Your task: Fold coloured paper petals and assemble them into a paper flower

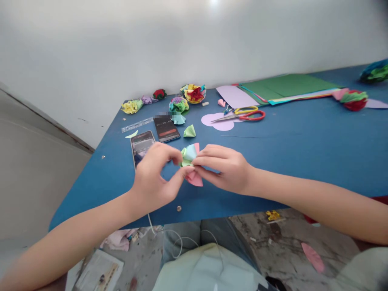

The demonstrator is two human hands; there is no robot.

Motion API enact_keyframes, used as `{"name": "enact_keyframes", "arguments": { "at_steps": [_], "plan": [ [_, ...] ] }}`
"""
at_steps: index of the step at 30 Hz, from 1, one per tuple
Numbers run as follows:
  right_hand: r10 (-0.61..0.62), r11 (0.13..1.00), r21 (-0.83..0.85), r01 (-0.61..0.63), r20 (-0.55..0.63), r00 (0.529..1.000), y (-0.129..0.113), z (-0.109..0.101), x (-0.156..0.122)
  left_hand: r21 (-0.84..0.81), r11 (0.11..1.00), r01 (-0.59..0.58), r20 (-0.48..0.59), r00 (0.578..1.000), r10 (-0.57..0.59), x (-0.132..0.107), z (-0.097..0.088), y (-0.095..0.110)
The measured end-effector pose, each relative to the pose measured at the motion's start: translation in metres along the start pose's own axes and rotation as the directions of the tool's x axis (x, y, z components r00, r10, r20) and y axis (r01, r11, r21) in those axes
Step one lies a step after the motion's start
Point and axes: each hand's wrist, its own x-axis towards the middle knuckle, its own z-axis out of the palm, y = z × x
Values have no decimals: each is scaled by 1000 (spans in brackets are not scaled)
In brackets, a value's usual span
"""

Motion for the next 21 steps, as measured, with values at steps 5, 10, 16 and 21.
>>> {"name": "enact_keyframes", "arguments": {
  "at_steps": [5, 10, 16, 21],
  "plan": [
    [-13, 997, 73, 27, -179, 984, -3, -6, 6, -613, 719, 329, 277, 941, -195, 8, 0, -6],
    [-67, 993, 89, 83, -174, 982, -7, -4, 4, -767, 190, 612, 613, 788, -64, 6, 3, 1],
    [-98, 992, 62, 107, -132, 986, 0, 2, -1, -770, 31, 637, 622, 761, -187, 2, 6, 7],
    [-105, 994, 22, 108, -103, 989, -1, 1, -1, -733, -95, 674, 680, 716, -157, 1, 5, 7]
  ]
}}
